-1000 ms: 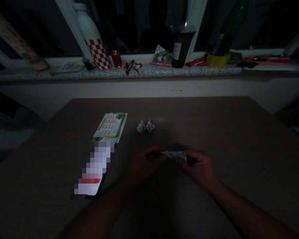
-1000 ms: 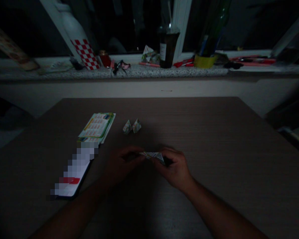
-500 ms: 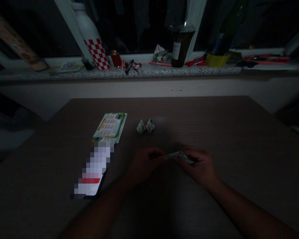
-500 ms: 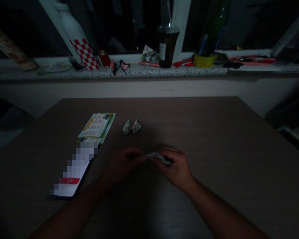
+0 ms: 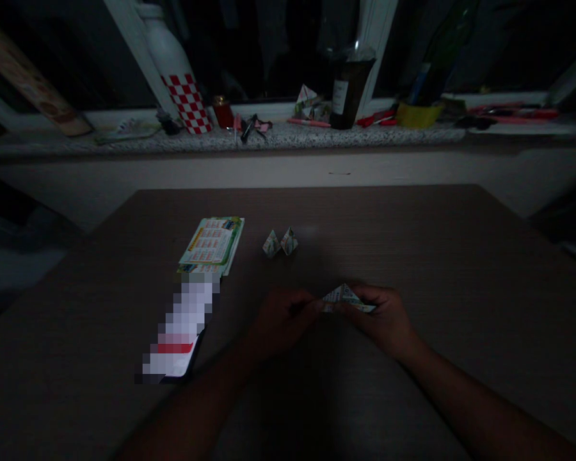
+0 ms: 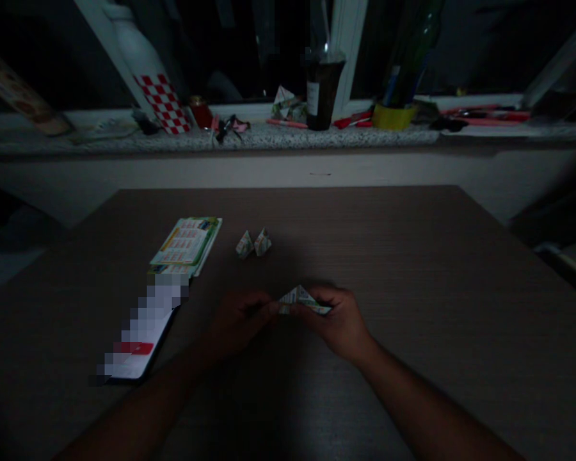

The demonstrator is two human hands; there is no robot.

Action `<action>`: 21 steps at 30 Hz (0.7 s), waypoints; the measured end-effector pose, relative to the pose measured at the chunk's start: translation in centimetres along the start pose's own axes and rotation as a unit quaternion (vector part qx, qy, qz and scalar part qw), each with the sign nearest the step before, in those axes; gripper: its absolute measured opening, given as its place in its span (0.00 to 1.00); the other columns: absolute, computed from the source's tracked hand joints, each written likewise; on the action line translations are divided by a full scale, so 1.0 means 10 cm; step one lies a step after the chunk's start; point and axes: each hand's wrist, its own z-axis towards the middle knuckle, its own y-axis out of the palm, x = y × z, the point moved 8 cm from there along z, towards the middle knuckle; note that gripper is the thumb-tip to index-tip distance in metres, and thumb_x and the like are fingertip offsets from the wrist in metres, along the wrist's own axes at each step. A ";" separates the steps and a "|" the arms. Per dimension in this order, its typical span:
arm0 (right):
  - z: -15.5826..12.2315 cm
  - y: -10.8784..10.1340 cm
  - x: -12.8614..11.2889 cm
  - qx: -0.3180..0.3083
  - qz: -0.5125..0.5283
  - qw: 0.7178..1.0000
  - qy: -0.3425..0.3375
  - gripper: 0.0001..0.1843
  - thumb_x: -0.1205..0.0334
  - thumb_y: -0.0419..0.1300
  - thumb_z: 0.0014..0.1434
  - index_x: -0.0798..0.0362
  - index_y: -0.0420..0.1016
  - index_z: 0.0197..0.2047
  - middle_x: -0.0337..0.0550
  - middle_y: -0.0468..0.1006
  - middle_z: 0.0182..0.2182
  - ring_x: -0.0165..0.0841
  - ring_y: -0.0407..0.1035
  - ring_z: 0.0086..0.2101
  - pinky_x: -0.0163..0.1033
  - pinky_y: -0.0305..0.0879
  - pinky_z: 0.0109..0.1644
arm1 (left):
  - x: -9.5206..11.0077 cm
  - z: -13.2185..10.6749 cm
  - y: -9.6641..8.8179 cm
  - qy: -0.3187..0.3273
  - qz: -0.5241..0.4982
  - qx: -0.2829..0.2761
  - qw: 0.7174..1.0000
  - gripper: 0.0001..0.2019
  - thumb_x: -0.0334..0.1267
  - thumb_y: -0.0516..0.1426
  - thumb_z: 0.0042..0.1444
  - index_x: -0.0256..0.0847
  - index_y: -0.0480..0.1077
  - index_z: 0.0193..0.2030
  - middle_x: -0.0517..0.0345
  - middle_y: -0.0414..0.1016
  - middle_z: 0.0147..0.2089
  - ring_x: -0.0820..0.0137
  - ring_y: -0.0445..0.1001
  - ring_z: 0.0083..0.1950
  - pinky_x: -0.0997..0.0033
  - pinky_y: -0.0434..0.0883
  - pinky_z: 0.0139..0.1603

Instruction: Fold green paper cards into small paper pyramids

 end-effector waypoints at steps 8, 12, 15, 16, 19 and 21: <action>0.00 0.10 0.15 -0.049 0.111 0.988 0.096 0.12 0.55 0.68 0.46 0.56 0.80 0.30 0.39 0.76 0.24 0.27 0.66 0.24 0.32 0.62 0.29 | 0.15 -0.04 0.01 0.075 0.025 -0.009 0.997 0.19 0.42 0.49 0.60 0.37 0.60 0.20 0.67 0.53 0.18 0.79 0.53 0.20 0.76 0.50 0.23; 0.00 0.12 0.15 -0.062 0.130 0.986 0.089 0.11 0.56 0.68 0.47 0.55 0.80 0.30 0.39 0.77 0.24 0.27 0.66 0.24 0.32 0.62 0.30 | 0.15 -0.06 0.05 0.049 0.002 -0.014 0.999 0.20 0.44 0.48 0.61 0.38 0.58 0.19 0.67 0.51 0.18 0.79 0.53 0.21 0.76 0.49 0.23; 0.01 0.12 0.17 -0.065 0.131 0.985 0.089 0.12 0.55 0.68 0.47 0.56 0.80 0.29 0.39 0.77 0.24 0.27 0.66 0.24 0.32 0.62 0.29 | 0.11 -0.06 0.07 0.025 -0.009 -0.016 1.000 0.20 0.44 0.47 0.61 0.38 0.58 0.20 0.66 0.52 0.19 0.78 0.54 0.21 0.76 0.51 0.24; 0.01 0.13 0.18 -0.067 0.132 0.985 0.093 0.13 0.54 0.68 0.46 0.56 0.80 0.29 0.40 0.77 0.24 0.27 0.66 0.23 0.33 0.62 0.29 | 0.09 -0.06 0.08 0.016 -0.012 -0.016 1.000 0.19 0.45 0.47 0.61 0.38 0.58 0.21 0.66 0.53 0.19 0.77 0.55 0.22 0.76 0.52 0.24; 0.01 0.12 0.20 -0.064 0.129 0.985 0.097 0.14 0.53 0.68 0.46 0.57 0.79 0.28 0.40 0.76 0.23 0.28 0.66 0.23 0.33 0.62 0.28 | 0.03 -0.05 0.11 -0.009 -0.030 -0.024 0.999 0.19 0.46 0.46 0.62 0.39 0.58 0.22 0.66 0.54 0.20 0.77 0.55 0.23 0.76 0.52 0.24; 0.01 0.12 0.20 -0.063 0.130 0.985 0.095 0.14 0.53 0.69 0.46 0.57 0.79 0.27 0.39 0.76 0.22 0.27 0.65 0.22 0.33 0.61 0.28 | 0.02 -0.04 0.11 -0.016 -0.039 -0.029 0.999 0.19 0.45 0.46 0.62 0.39 0.57 0.22 0.66 0.54 0.20 0.77 0.55 0.23 0.76 0.53 0.24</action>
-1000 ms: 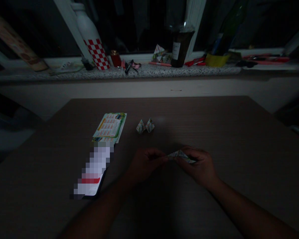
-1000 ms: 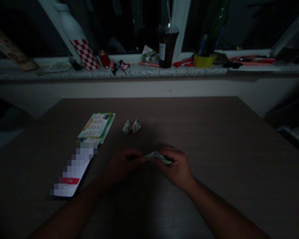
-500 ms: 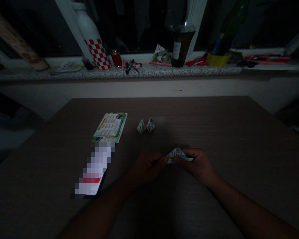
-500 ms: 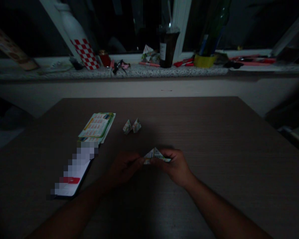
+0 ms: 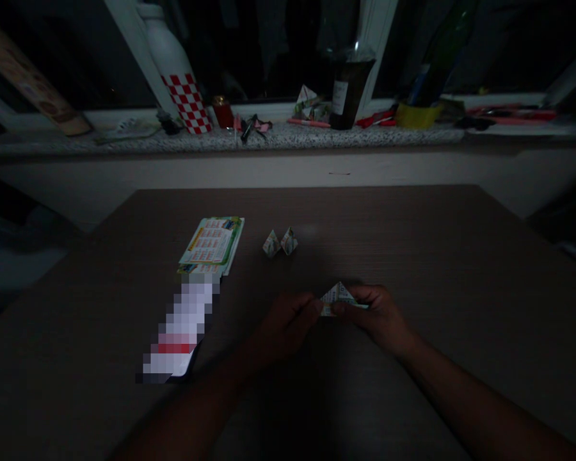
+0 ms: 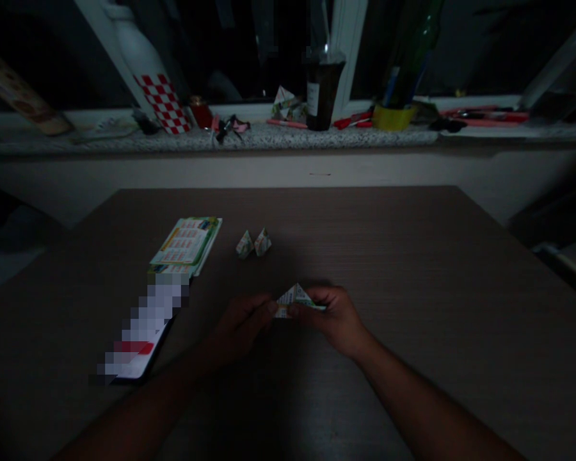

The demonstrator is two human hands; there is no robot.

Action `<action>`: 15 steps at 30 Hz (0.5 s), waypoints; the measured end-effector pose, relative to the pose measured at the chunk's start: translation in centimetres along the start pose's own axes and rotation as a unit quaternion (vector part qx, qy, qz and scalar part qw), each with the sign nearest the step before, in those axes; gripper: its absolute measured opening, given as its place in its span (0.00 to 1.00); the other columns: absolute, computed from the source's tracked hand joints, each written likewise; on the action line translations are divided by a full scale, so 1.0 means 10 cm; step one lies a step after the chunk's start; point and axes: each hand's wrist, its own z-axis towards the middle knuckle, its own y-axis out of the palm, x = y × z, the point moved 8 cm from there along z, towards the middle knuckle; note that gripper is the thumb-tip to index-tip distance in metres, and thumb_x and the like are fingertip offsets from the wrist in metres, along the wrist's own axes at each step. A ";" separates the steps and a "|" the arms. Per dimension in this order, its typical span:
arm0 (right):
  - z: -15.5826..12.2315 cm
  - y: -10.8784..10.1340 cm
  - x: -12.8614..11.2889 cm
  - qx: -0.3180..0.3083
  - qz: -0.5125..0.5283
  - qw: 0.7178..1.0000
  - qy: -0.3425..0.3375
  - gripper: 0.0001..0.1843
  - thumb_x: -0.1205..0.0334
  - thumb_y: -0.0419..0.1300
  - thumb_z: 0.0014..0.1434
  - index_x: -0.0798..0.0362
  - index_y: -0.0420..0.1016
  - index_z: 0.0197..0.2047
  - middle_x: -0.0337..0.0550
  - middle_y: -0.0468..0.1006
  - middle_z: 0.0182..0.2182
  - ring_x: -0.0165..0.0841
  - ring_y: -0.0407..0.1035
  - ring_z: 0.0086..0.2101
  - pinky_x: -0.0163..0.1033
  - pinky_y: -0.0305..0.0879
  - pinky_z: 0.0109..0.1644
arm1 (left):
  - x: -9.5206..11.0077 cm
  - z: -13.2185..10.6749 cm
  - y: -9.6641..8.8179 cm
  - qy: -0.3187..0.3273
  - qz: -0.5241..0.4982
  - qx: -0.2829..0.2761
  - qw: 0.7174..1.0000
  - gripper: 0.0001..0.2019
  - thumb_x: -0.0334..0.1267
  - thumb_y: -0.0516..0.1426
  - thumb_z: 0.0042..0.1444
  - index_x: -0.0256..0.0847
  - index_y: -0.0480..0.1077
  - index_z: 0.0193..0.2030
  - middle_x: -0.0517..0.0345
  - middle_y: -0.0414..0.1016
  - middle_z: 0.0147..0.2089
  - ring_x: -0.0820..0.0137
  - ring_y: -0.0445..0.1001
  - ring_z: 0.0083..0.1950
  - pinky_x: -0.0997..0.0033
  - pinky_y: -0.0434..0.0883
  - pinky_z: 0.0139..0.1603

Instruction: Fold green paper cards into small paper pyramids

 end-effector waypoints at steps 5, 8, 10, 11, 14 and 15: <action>0.01 0.00 0.03 -0.006 0.024 1.000 -0.007 0.12 0.56 0.69 0.47 0.57 0.79 0.29 0.38 0.75 0.22 0.26 0.65 0.23 0.32 0.60 0.29 | 0.10 -0.01 -0.02 0.032 0.024 0.007 0.999 0.19 0.44 0.44 0.62 0.39 0.58 0.23 0.67 0.54 0.19 0.78 0.55 0.21 0.76 0.52 0.24; 0.02 -0.04 0.05 0.007 0.025 1.000 -0.014 0.11 0.57 0.69 0.47 0.56 0.79 0.29 0.36 0.75 0.22 0.26 0.64 0.23 0.32 0.59 0.28 | 0.12 -0.01 -0.03 0.038 0.046 0.018 0.998 0.19 0.45 0.45 0.63 0.39 0.58 0.22 0.66 0.53 0.19 0.78 0.55 0.21 0.75 0.51 0.24; 0.02 -0.06 0.06 0.015 0.019 1.000 -0.012 0.11 0.56 0.69 0.46 0.56 0.79 0.29 0.36 0.75 0.22 0.25 0.64 0.22 0.31 0.58 0.27 | 0.10 -0.01 -0.04 0.035 0.055 0.025 0.998 0.20 0.46 0.45 0.62 0.38 0.58 0.21 0.66 0.53 0.19 0.78 0.55 0.21 0.75 0.51 0.24; 0.02 -0.07 0.06 0.019 0.015 1.000 -0.011 0.12 0.56 0.69 0.46 0.56 0.79 0.29 0.37 0.75 0.22 0.25 0.63 0.22 0.31 0.59 0.27 | 0.08 -0.01 -0.05 0.032 0.057 0.028 0.997 0.20 0.46 0.45 0.62 0.38 0.58 0.21 0.66 0.52 0.19 0.78 0.54 0.21 0.75 0.51 0.24; 0.02 -0.08 0.03 0.034 0.010 0.999 -0.011 0.13 0.55 0.69 0.46 0.57 0.79 0.29 0.38 0.74 0.22 0.26 0.63 0.21 0.32 0.60 0.26 | 0.02 0.01 -0.06 0.017 0.049 0.027 0.998 0.22 0.48 0.46 0.62 0.38 0.58 0.20 0.67 0.51 0.18 0.78 0.53 0.20 0.75 0.50 0.23; 0.02 -0.08 0.01 0.038 0.008 0.999 -0.012 0.13 0.55 0.69 0.46 0.57 0.79 0.30 0.38 0.74 0.21 0.26 0.63 0.21 0.32 0.60 0.26 | -0.01 0.01 -0.05 0.009 0.044 0.022 0.999 0.22 0.49 0.46 0.61 0.38 0.59 0.20 0.67 0.51 0.18 0.78 0.53 0.20 0.75 0.50 0.22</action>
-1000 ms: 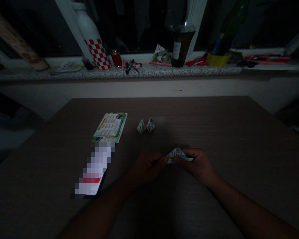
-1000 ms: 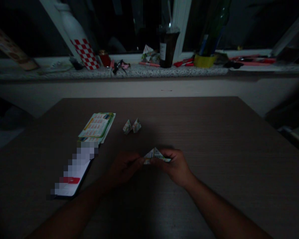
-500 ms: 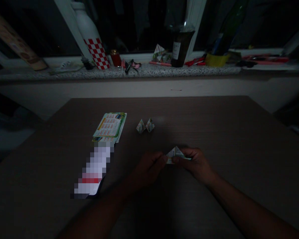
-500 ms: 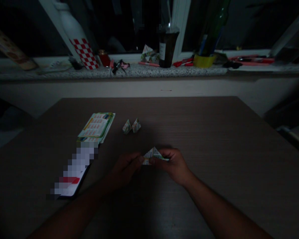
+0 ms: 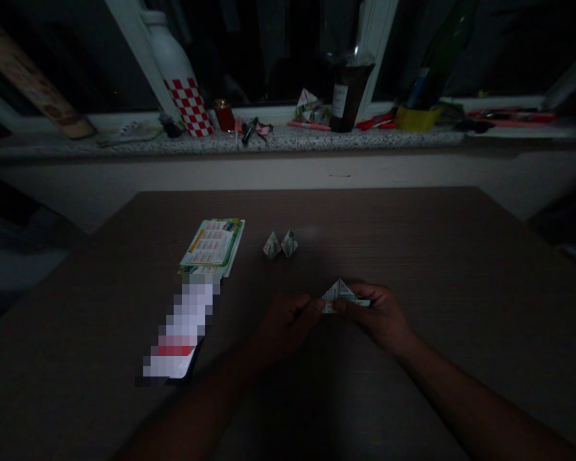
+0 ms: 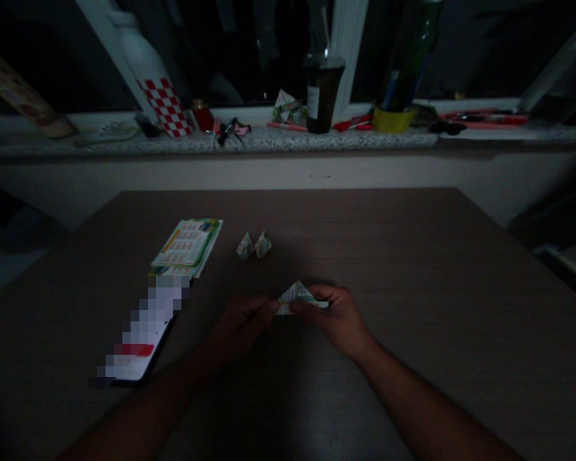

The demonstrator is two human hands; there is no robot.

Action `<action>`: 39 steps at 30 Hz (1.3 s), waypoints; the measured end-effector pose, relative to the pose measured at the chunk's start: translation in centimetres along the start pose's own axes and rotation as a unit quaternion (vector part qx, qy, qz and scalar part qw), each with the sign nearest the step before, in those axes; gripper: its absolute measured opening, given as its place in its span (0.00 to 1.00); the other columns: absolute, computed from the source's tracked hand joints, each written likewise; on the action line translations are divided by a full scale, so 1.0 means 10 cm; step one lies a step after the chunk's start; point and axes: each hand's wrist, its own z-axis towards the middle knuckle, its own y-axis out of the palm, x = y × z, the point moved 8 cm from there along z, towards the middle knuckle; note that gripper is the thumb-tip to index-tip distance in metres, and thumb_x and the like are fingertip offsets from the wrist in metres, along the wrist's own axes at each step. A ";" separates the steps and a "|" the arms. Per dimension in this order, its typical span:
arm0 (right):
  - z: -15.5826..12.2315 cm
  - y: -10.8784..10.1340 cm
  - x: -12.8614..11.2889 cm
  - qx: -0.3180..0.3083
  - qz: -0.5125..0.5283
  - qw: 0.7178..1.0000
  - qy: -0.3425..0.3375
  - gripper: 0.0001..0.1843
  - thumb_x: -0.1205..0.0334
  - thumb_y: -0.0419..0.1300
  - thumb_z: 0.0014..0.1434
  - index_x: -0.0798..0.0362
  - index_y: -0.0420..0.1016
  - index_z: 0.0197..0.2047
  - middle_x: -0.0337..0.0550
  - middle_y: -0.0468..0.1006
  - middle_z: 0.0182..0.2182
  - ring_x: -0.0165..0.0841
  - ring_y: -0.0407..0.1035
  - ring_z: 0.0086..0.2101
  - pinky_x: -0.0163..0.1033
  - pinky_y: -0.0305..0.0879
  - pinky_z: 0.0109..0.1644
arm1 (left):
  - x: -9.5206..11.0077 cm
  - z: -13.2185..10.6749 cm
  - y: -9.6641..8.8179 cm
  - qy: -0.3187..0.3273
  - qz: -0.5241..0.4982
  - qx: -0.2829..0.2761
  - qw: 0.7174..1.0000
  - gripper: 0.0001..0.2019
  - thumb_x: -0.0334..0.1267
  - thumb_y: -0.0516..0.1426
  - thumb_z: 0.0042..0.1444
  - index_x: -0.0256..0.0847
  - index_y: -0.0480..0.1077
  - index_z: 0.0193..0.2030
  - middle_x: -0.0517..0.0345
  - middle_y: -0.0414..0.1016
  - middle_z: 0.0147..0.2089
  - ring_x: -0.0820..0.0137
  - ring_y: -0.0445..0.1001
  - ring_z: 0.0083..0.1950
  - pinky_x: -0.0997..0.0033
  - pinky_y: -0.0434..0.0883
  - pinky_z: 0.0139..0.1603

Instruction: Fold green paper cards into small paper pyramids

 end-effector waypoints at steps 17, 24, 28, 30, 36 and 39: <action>0.01 -0.08 -0.14 0.071 -0.025 0.993 -0.088 0.13 0.57 0.70 0.43 0.53 0.77 0.33 0.43 0.81 0.29 0.32 0.74 0.27 0.36 0.70 0.31 | -0.15 0.02 0.11 -0.082 -0.178 -0.037 0.980 0.22 0.53 0.50 0.59 0.34 0.72 0.30 0.56 0.74 0.24 0.74 0.70 0.22 0.77 0.64 0.23; -0.05 -0.03 -0.20 0.081 -0.099 0.981 -0.145 0.17 0.57 0.69 0.46 0.52 0.75 0.39 0.42 0.80 0.27 0.32 0.74 0.27 0.36 0.70 0.30 | -0.14 0.03 0.24 -0.101 -0.254 -0.109 0.956 0.22 0.52 0.50 0.59 0.33 0.74 0.36 0.52 0.78 0.29 0.70 0.76 0.27 0.73 0.70 0.31; -0.14 -0.09 -0.41 0.127 -0.184 0.942 -0.251 0.13 0.62 0.67 0.51 0.50 0.75 0.41 0.44 0.78 0.35 0.33 0.73 0.33 0.39 0.70 0.36 | -0.15 0.04 0.21 -0.098 -0.287 -0.091 0.948 0.20 0.50 0.51 0.60 0.34 0.73 0.43 0.51 0.80 0.32 0.68 0.78 0.31 0.70 0.72 0.34; -0.18 -0.08 -0.51 0.126 -0.224 0.921 -0.293 0.09 0.63 0.66 0.52 0.50 0.77 0.39 0.45 0.77 0.37 0.35 0.72 0.36 0.40 0.69 0.38 | -0.15 0.04 0.20 -0.103 -0.288 -0.088 0.948 0.20 0.50 0.51 0.60 0.33 0.73 0.43 0.51 0.80 0.32 0.68 0.78 0.31 0.70 0.72 0.35; -0.17 -0.05 -0.52 0.102 -0.240 0.923 -0.283 0.08 0.64 0.63 0.55 0.49 0.79 0.40 0.46 0.76 0.40 0.36 0.72 0.39 0.40 0.70 0.38 | -0.13 0.04 0.19 -0.098 -0.292 -0.074 0.949 0.19 0.48 0.51 0.60 0.33 0.73 0.42 0.52 0.80 0.31 0.69 0.78 0.30 0.71 0.72 0.34; -0.14 -0.01 -0.48 0.074 -0.230 0.933 -0.266 0.09 0.63 0.63 0.56 0.49 0.79 0.41 0.46 0.77 0.40 0.37 0.72 0.41 0.39 0.70 0.39 | -0.10 0.04 0.17 -0.087 -0.288 -0.069 0.951 0.18 0.47 0.51 0.61 0.33 0.73 0.41 0.52 0.80 0.31 0.69 0.78 0.30 0.71 0.72 0.34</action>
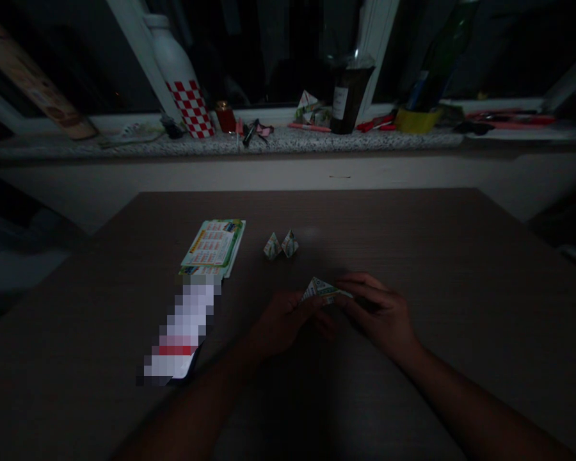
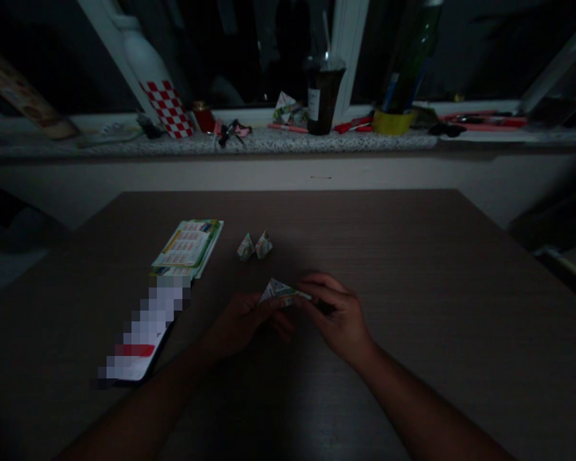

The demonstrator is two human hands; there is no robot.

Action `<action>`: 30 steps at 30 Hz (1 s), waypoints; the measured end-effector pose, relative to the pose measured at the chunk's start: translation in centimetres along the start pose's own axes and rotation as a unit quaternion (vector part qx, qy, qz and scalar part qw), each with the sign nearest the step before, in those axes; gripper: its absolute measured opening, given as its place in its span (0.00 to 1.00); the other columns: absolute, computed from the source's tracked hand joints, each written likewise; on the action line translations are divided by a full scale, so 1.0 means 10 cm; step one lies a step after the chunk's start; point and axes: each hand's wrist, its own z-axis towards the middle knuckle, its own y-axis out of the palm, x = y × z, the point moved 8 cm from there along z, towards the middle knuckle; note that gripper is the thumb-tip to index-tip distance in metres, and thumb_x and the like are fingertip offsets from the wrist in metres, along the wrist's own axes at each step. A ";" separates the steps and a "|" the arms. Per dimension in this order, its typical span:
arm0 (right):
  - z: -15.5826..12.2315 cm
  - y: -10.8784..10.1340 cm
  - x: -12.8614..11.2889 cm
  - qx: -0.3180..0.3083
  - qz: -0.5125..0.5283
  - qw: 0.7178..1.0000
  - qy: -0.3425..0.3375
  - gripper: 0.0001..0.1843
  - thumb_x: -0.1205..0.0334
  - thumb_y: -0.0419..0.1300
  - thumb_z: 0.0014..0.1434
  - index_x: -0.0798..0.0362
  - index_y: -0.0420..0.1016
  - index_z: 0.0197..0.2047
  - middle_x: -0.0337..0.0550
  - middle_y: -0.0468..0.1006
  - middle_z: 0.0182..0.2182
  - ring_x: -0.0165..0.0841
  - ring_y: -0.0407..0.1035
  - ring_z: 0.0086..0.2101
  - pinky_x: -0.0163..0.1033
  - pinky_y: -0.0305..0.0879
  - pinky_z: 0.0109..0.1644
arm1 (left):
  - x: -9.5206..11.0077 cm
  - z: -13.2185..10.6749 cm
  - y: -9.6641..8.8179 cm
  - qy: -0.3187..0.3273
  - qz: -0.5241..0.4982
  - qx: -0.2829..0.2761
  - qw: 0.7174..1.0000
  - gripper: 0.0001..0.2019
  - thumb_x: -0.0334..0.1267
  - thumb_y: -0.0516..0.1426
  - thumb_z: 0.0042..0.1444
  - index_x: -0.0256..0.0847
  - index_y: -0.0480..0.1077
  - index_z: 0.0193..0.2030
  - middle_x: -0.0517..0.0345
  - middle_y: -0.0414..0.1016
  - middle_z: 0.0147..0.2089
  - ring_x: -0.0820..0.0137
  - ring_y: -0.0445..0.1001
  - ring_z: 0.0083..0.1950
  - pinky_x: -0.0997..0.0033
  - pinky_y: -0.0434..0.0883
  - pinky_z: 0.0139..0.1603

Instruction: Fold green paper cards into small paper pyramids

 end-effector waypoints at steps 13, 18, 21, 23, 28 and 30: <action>-0.03 0.10 0.04 -0.062 0.011 0.997 0.037 0.11 0.60 0.57 0.61 0.54 0.76 0.30 0.39 0.74 0.23 0.29 0.67 0.25 0.33 0.62 0.29 | 0.07 -0.02 0.04 0.008 0.045 -0.016 0.999 0.21 0.47 0.49 0.61 0.33 0.75 0.31 0.54 0.80 0.28 0.69 0.77 0.30 0.72 0.70 0.37; -0.05 0.13 0.06 -0.096 -0.018 0.994 0.051 0.19 0.56 0.53 0.63 0.55 0.67 0.22 0.35 0.62 0.17 0.25 0.57 0.19 0.32 0.53 0.22 | 0.03 -0.02 0.07 -0.005 0.042 -0.040 0.998 0.23 0.50 0.49 0.61 0.33 0.76 0.29 0.52 0.79 0.27 0.68 0.77 0.30 0.71 0.70 0.38; -0.08 0.15 0.07 -0.117 -0.001 0.991 0.070 0.21 0.54 0.51 0.63 0.54 0.63 0.20 0.33 0.58 0.15 0.24 0.54 0.18 0.31 0.49 0.20 | -0.02 -0.03 0.10 -0.011 -0.006 -0.067 0.998 0.23 0.50 0.49 0.60 0.33 0.75 0.29 0.52 0.79 0.27 0.68 0.77 0.29 0.71 0.70 0.37; -0.08 0.15 0.08 -0.117 0.013 0.990 0.082 0.22 0.53 0.51 0.63 0.54 0.61 0.20 0.33 0.57 0.15 0.24 0.52 0.17 0.31 0.48 0.20 | -0.05 -0.03 0.11 -0.019 -0.042 -0.077 0.996 0.22 0.50 0.50 0.60 0.33 0.75 0.29 0.53 0.79 0.27 0.68 0.77 0.28 0.71 0.71 0.35; -0.09 0.20 0.14 -0.130 0.048 0.985 0.106 0.23 0.51 0.51 0.63 0.54 0.63 0.20 0.33 0.60 0.14 0.24 0.54 0.17 0.31 0.50 0.19 | -0.07 -0.03 0.11 -0.031 -0.084 -0.083 0.992 0.19 0.48 0.53 0.59 0.33 0.74 0.31 0.52 0.79 0.27 0.68 0.77 0.28 0.71 0.71 0.33; -0.09 0.20 0.15 -0.130 0.051 0.985 0.106 0.24 0.51 0.49 0.64 0.54 0.62 0.19 0.34 0.61 0.14 0.24 0.56 0.16 0.31 0.51 0.20 | -0.06 -0.02 0.11 -0.035 -0.092 -0.085 0.991 0.19 0.48 0.53 0.58 0.33 0.74 0.31 0.52 0.79 0.26 0.68 0.77 0.28 0.72 0.71 0.32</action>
